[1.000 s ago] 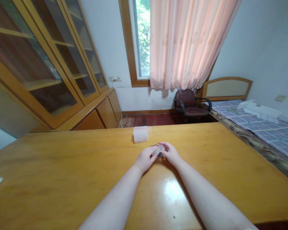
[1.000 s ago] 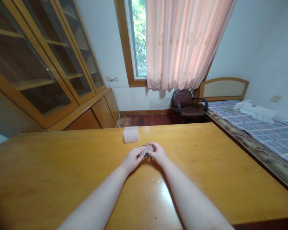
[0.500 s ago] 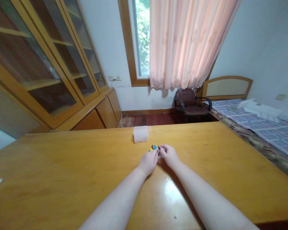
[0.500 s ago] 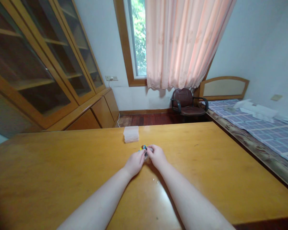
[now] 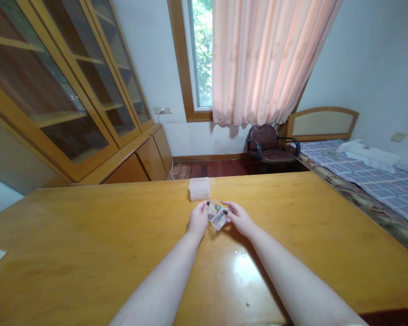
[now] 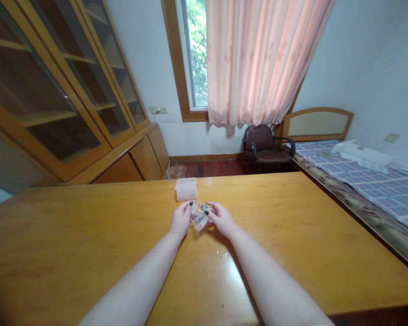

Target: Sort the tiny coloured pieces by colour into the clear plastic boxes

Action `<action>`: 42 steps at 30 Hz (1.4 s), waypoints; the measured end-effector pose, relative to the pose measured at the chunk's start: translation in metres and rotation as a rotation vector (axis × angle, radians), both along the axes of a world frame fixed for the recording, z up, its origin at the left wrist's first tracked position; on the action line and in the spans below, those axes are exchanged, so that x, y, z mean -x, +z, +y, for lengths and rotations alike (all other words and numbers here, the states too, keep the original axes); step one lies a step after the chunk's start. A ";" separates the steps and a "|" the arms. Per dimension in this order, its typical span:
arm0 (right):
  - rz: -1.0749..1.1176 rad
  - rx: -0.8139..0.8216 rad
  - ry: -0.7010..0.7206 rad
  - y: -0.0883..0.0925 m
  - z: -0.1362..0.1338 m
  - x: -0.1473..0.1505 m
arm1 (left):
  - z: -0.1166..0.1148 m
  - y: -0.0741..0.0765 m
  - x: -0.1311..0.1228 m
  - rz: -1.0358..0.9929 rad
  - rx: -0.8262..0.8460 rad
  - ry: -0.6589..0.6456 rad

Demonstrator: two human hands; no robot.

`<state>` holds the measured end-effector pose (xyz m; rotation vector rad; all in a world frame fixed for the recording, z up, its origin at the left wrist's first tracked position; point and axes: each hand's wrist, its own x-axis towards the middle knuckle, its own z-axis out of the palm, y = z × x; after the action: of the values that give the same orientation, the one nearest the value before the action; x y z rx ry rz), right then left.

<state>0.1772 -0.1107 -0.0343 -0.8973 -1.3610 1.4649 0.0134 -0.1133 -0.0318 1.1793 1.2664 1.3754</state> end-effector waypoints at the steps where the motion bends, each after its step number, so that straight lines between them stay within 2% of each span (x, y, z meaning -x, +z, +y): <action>1: 0.037 0.022 0.024 0.000 -0.001 0.001 | 0.002 -0.001 0.002 -0.052 0.011 0.042; 6: 0.142 0.153 0.133 0.007 -0.006 0.001 | 0.009 -0.001 0.006 -0.269 0.078 0.168; 10: 0.177 0.231 0.200 0.015 -0.008 -0.003 | 0.011 0.001 0.005 -0.386 0.131 0.193; 18: 0.259 0.318 0.224 0.018 -0.007 -0.005 | 0.010 0.001 -0.002 -0.616 0.269 0.121; 22: 0.245 0.296 0.217 0.018 -0.006 -0.006 | 0.011 -0.003 -0.002 -0.647 0.289 0.028; 24: 0.233 0.289 0.192 0.017 -0.006 -0.006 | 0.013 -0.006 0.000 -0.611 0.268 0.026; 28: 0.193 0.280 0.095 0.012 -0.003 -0.003 | 0.016 -0.011 0.007 -0.469 0.177 0.061; 32: 0.169 0.285 -0.108 0.010 0.008 -0.010 | 0.014 -0.009 0.011 -0.392 0.106 0.085; 36: 0.123 0.235 -0.283 0.007 0.029 -0.038 | 0.012 -0.007 0.010 -0.330 0.112 0.104; 42: -0.199 0.126 -0.654 -0.013 0.061 -0.091 | 0.014 -0.008 0.010 -0.339 0.185 0.131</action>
<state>0.2683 -0.0498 -0.0472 -1.4366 -0.9740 0.9748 0.0033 -0.0998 -0.0402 0.7124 1.2108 1.4462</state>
